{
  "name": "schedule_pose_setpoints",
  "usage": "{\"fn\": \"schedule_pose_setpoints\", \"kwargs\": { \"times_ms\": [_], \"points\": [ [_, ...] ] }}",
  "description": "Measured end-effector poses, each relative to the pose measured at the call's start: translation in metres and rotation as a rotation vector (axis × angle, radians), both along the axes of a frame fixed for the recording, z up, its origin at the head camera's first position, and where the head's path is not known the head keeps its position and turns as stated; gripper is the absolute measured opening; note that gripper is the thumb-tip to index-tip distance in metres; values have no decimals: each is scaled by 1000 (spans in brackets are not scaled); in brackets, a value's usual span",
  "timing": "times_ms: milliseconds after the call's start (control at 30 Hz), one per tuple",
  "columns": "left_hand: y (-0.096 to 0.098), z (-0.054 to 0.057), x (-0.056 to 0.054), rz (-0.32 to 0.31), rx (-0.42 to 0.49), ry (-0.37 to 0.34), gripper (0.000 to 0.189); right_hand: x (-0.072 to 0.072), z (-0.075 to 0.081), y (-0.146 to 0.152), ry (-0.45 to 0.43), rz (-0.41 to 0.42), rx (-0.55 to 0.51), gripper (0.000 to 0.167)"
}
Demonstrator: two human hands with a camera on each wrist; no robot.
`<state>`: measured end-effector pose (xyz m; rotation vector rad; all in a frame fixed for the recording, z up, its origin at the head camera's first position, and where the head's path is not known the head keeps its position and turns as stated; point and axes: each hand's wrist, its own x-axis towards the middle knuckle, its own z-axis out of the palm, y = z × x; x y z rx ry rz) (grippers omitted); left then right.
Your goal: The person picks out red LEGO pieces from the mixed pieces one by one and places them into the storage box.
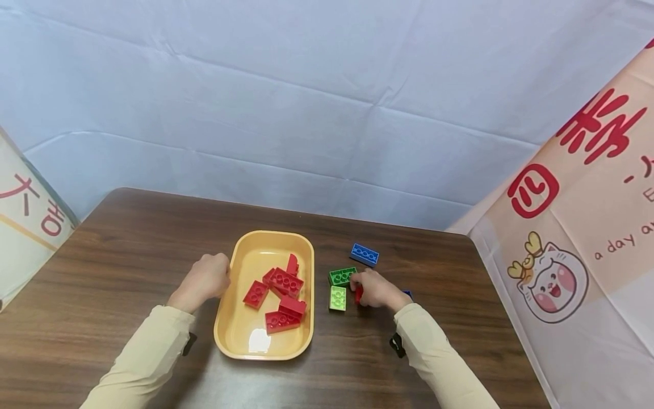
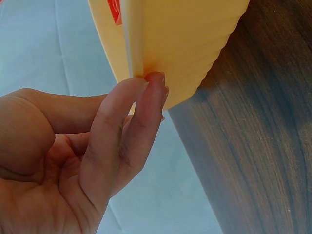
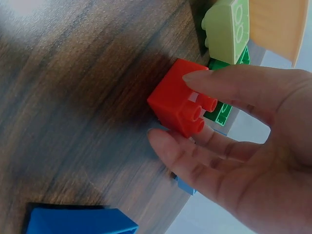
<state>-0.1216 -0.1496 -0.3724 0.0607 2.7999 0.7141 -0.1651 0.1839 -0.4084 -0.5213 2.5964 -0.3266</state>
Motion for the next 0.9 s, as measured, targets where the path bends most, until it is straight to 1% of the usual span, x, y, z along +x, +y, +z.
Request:
{"fn": "schedule_pose_setpoints", "kwargs": {
  "times_ms": [467,767,900],
  "points": [
    [-1,0,1,-7,-1,5,18,0,9,1,0,-4,2,29],
    [-1,0,0,0,6,-12,17,-3,27,2,19,29,-17,28],
    [0,0,1,-6,0,-5,17,-5,35,2,37,48,-15,29]
  ]
}}
